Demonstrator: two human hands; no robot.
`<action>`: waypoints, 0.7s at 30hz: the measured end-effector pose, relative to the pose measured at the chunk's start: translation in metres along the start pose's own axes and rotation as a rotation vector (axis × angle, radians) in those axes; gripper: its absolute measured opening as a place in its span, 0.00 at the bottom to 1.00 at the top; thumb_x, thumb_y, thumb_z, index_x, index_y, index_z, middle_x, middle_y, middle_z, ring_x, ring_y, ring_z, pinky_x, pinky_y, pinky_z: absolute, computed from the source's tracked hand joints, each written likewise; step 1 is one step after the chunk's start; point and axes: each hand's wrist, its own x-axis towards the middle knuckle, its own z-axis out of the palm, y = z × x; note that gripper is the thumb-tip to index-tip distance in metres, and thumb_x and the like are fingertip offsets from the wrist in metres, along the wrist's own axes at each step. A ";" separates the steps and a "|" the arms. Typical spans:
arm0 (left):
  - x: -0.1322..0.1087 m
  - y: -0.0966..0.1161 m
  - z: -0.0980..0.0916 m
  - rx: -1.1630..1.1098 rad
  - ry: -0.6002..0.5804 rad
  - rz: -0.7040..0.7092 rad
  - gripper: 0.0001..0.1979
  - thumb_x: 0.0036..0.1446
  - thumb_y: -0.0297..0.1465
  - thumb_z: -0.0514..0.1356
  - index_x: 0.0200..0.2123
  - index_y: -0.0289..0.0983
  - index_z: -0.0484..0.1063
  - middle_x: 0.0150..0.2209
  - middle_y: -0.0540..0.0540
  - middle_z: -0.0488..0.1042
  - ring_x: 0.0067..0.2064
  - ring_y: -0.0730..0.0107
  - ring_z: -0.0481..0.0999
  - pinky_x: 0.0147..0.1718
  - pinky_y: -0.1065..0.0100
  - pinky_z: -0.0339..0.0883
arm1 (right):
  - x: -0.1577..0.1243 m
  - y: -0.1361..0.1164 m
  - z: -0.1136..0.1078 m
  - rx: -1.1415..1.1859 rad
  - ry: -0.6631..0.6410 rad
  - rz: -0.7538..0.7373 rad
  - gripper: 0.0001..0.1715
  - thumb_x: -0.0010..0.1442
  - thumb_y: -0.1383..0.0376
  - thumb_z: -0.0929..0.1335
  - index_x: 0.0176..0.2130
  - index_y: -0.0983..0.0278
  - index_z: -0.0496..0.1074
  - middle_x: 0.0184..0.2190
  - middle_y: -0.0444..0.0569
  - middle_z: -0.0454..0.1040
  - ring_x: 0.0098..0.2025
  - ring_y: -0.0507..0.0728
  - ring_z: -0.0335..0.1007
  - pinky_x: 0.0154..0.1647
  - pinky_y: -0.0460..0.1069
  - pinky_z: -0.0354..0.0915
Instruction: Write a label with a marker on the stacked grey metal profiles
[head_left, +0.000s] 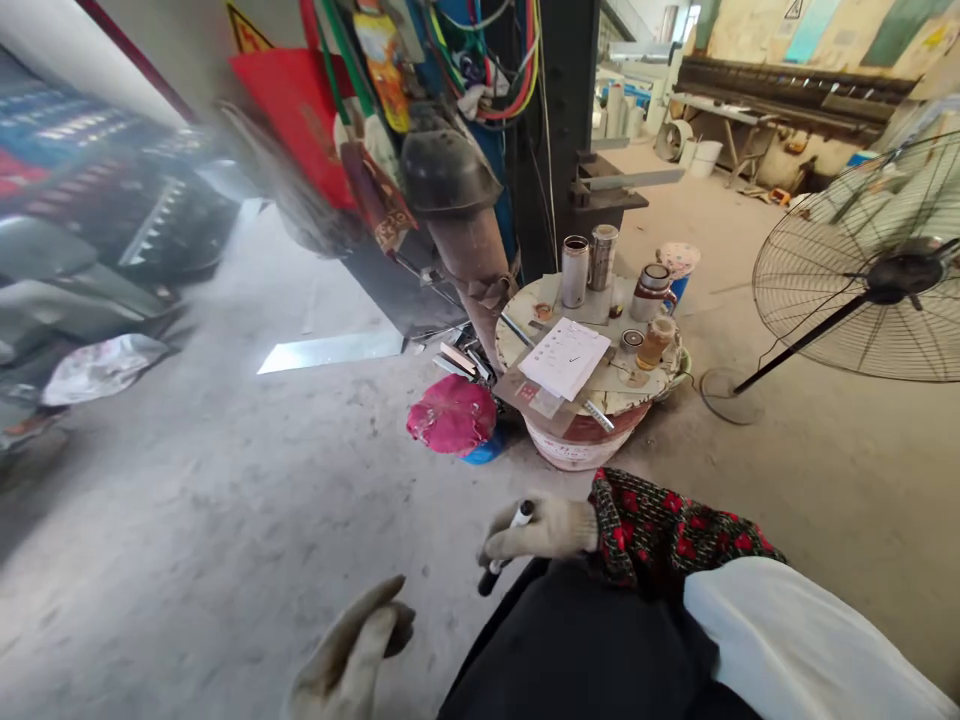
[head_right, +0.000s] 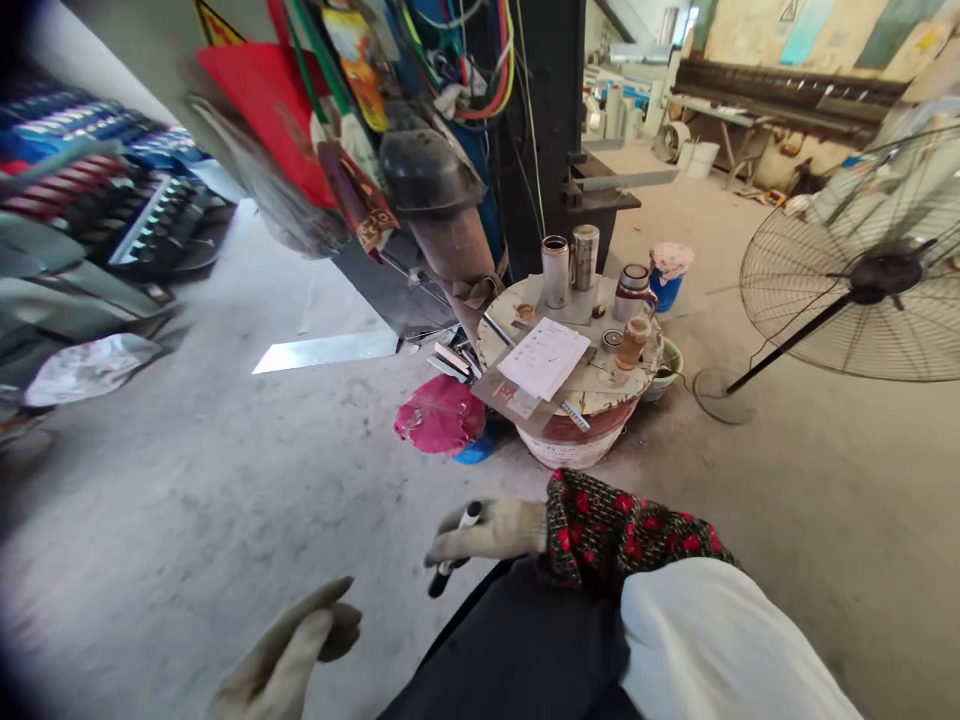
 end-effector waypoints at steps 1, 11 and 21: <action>0.019 0.004 0.006 0.007 -0.031 -0.043 0.31 0.49 0.55 0.66 0.47 0.38 0.81 0.33 0.45 0.85 0.35 0.59 0.85 0.37 0.66 0.81 | -0.001 0.004 -0.014 -0.030 -0.014 0.040 0.24 0.60 0.51 0.73 0.44 0.68 0.81 0.38 0.49 0.80 0.39 0.52 0.75 0.43 0.44 0.68; 0.170 0.021 0.080 0.027 -0.441 -0.089 0.33 0.41 0.56 0.68 0.42 0.35 0.80 0.28 0.44 0.81 0.30 0.61 0.81 0.32 0.64 0.78 | 0.010 0.038 -0.074 -0.291 0.082 0.315 0.17 0.60 0.64 0.70 0.48 0.65 0.82 0.45 0.47 0.82 0.46 0.54 0.77 0.49 0.45 0.68; 0.314 0.050 0.119 0.168 -0.881 0.121 0.28 0.46 0.53 0.64 0.41 0.37 0.77 0.27 0.50 0.74 0.30 0.68 0.73 0.31 0.67 0.70 | 0.047 0.057 -0.030 -0.271 0.836 0.467 0.16 0.58 0.64 0.67 0.43 0.61 0.83 0.42 0.47 0.83 0.43 0.56 0.78 0.49 0.47 0.69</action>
